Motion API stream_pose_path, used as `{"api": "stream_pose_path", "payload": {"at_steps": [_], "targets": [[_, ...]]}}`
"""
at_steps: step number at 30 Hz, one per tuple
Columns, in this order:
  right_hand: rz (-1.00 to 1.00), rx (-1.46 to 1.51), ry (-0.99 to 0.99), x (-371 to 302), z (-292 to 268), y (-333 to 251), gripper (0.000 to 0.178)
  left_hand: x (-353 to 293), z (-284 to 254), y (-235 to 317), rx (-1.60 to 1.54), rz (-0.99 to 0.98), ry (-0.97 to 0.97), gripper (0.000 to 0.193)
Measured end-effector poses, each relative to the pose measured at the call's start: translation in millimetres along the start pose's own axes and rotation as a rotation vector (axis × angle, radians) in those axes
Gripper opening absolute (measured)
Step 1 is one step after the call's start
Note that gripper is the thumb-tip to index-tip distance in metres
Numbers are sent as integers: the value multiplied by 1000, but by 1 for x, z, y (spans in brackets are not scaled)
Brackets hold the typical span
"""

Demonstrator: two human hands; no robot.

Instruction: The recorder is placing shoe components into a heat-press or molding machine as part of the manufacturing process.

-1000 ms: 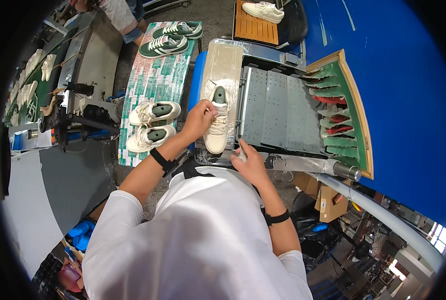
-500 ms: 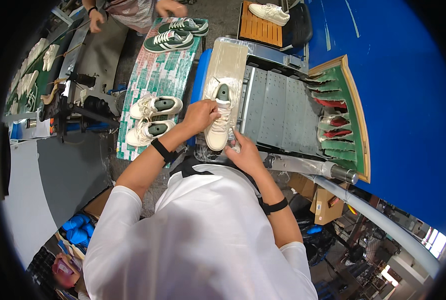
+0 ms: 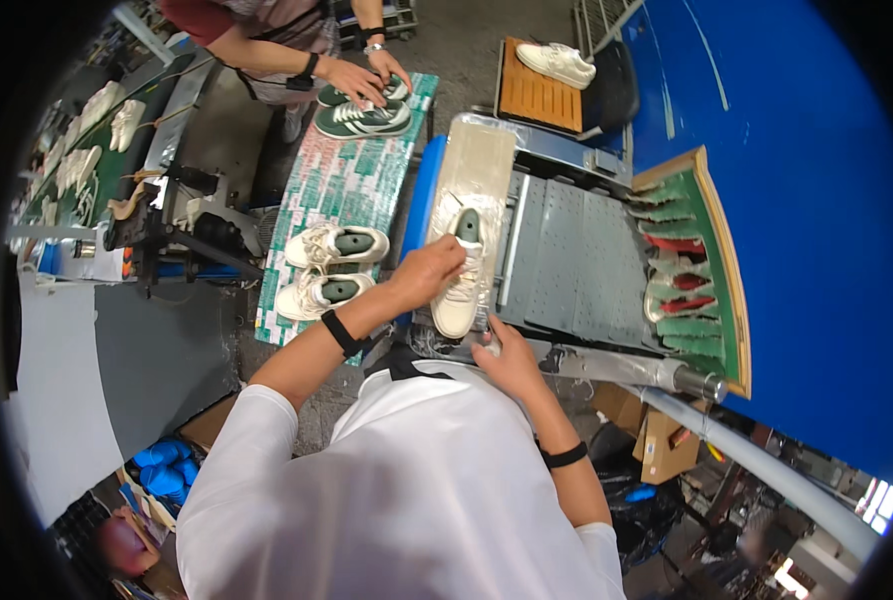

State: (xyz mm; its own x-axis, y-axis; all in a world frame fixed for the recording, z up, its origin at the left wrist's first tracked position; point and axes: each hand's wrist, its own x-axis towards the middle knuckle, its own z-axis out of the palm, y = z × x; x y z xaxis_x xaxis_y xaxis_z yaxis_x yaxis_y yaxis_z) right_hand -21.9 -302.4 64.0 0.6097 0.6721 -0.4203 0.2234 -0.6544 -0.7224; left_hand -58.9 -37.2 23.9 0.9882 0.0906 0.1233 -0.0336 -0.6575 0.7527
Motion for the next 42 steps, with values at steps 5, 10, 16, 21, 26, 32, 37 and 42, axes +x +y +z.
{"api": "stream_pose_path", "payload": {"at_steps": [5, 10, 16, 21, 26, 32, 37, 42], "targets": [[9, 14, -64, -3, 3, -2, 76, 3, 11, -5, 110, -36, -76, 19], [-23, -5, -100, 5, 7, -11, 75, 33, 21, 28, 255, -236, -184, 35], [-42, -35, -115, 8, 10, -20, 73, 62, -12, 6, -1009, -437, -92, 19], [-136, -28, 29, 15, 6, -23, 78, 80, -84, -55, -1254, -636, 641, 56], [-411, -318, 111, 51, 6, -55, 82, 62, -23, -118, -154, -158, 154, 76], [-540, -602, 135, 76, 8, -45, 82, 69, -15, -60, -212, -243, -236, 86], [-483, -431, 138, 78, 8, -55, 74, 67, -15, -58, -219, -198, -144, 79], [-183, 275, -376, 66, 22, -85, 76, 68, -17, -57, -160, -247, -164, 72]]}}
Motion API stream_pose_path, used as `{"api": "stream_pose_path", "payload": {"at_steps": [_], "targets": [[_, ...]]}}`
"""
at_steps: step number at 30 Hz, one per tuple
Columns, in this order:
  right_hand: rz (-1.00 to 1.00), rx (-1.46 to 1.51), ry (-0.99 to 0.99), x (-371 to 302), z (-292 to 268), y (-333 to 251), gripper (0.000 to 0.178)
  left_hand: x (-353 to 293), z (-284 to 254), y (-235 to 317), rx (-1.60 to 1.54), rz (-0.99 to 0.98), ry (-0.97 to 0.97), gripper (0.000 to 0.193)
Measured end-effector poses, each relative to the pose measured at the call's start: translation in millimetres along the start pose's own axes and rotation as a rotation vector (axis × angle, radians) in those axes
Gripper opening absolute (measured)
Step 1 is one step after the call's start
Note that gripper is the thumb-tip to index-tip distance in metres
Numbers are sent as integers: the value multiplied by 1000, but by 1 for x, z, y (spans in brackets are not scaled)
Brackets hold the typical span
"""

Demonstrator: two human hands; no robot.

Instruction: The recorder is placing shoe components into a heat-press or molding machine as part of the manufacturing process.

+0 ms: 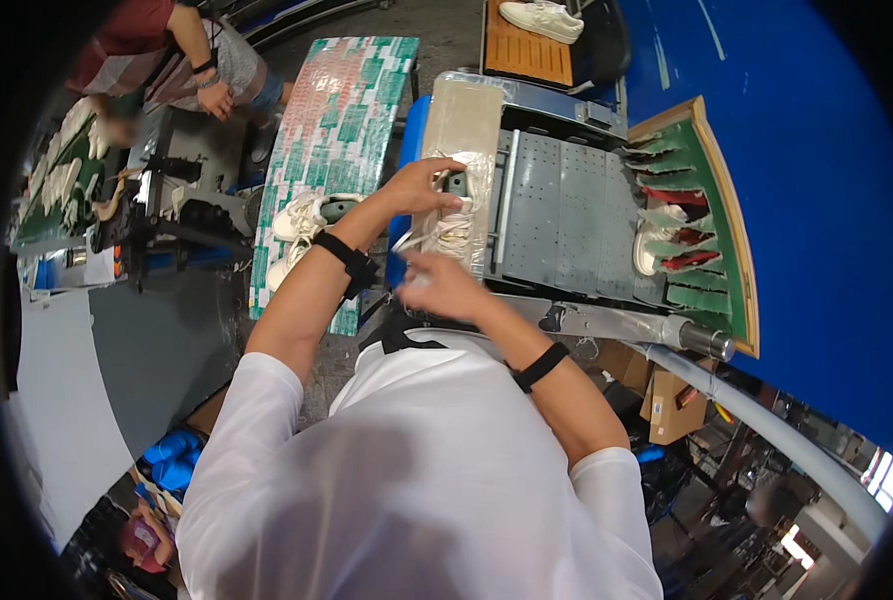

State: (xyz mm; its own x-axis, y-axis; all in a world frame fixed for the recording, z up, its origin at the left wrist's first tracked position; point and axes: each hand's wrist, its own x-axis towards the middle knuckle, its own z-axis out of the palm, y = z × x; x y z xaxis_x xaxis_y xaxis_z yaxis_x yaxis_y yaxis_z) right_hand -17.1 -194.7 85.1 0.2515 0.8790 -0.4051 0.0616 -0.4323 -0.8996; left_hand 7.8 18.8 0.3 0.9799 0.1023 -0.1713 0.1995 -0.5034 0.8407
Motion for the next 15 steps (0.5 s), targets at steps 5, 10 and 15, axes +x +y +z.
{"api": "stream_pose_path", "payload": {"at_steps": [5, 10, 15], "targets": [[-116, -294, 192, -22, -7, 13, 77, -2, -2, -9, -124, 2, -50, 79], [-82, -400, 486, -19, -35, 31, 80, -6, 15, 6, -50, 74, 91, 85], [-218, -613, 527, -19, -38, 56, 83, -7, 23, 11, -6, 58, 219, 78]]}}
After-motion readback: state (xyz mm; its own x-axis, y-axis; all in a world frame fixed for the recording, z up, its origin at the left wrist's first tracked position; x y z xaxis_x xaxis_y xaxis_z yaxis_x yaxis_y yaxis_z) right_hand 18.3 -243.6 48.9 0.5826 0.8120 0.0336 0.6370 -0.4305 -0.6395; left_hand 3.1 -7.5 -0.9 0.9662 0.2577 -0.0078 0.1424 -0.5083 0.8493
